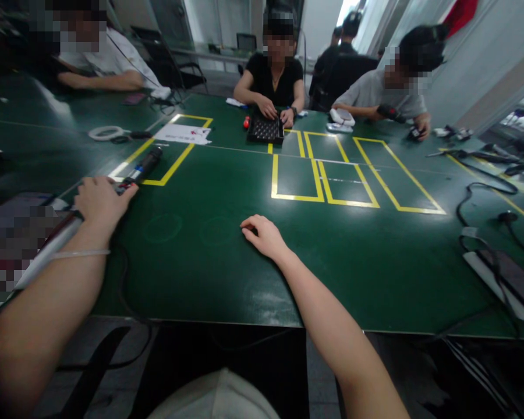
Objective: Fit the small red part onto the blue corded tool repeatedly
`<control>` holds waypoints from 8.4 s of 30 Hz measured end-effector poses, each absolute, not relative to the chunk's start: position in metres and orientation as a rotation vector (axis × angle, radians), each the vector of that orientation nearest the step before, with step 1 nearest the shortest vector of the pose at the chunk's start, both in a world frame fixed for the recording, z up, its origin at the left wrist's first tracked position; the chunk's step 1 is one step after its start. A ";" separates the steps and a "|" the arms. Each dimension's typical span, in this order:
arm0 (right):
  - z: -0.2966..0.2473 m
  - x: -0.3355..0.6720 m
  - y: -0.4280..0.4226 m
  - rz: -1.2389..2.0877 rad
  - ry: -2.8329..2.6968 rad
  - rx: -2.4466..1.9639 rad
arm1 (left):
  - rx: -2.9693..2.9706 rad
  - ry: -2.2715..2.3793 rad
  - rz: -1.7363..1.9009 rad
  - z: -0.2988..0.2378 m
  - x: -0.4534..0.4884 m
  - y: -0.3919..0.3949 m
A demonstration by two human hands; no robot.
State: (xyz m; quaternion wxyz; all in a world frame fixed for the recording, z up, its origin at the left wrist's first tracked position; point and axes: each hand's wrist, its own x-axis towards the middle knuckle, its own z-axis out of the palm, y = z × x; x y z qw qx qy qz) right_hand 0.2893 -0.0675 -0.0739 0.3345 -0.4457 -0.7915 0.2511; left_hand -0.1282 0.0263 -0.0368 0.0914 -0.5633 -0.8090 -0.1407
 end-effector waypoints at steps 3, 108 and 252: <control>-0.073 0.289 -0.068 0.649 -2.073 -1.169 | -1.728 -2.316 -0.432 -0.033 -0.122 0.024; -0.072 0.272 -0.076 1.219 -1.715 -1.026 | -1.831 -2.348 -0.571 -0.024 -0.104 0.021; -0.069 0.277 -0.076 0.851 -1.932 -1.039 | -3.680 -1.660 -0.892 -0.013 0.031 -0.030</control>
